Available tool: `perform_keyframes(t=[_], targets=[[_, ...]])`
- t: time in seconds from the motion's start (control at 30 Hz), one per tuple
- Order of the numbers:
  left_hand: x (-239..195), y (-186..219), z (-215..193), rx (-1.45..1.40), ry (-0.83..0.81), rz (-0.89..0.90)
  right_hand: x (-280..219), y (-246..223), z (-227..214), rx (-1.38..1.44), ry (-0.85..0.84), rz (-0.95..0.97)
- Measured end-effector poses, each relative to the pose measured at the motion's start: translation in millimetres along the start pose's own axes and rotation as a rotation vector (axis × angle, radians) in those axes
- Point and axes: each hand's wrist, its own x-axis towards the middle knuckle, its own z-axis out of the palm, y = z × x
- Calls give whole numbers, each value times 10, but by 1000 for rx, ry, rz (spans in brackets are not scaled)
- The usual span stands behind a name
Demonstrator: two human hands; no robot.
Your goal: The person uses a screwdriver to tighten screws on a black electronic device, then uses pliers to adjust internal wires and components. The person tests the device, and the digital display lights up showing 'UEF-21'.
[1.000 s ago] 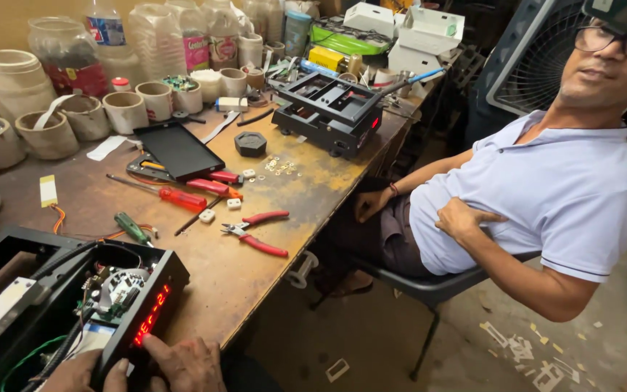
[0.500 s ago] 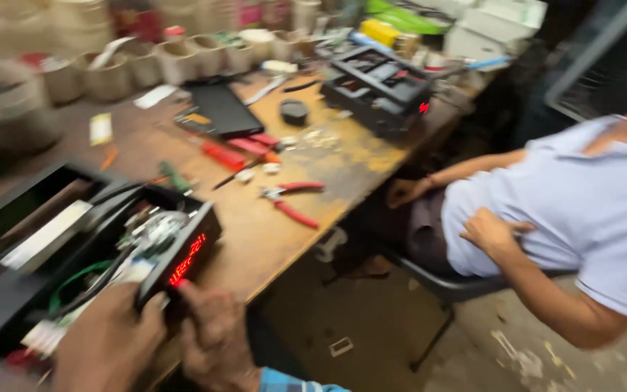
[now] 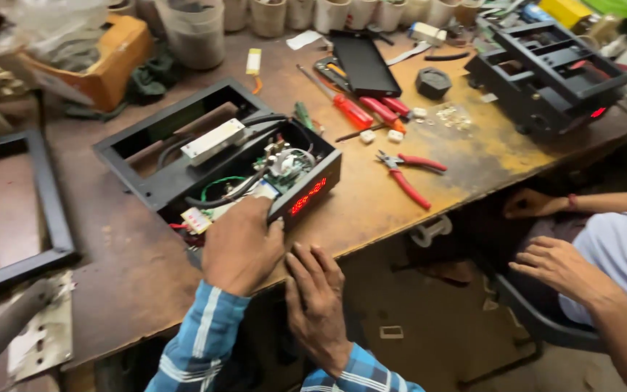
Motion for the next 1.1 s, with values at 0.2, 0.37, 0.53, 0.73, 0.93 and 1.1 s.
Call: perform_keyframes(t=[0.2, 0.37, 0.53, 0.73, 0.93, 1.1], targets=[[-29, 65, 40, 26, 72, 74, -72, -27, -108, 13, -70, -22], [-62, 47, 135, 336, 189, 282, -81, -60, -124, -35, -94, -40], [-78, 64, 151, 515, 197, 296, -95, -69, -105, -58, -95, -37], [-81, 57, 182, 606, 213, 298, -114, -39, -100, -60, -90, -65], [-73, 57, 173, 610, 231, 303, -119, -15, -99, -55, -96, -73], [-68, 49, 192, 597, 233, 298, -134, -1, -83, -49, -101, -66]])
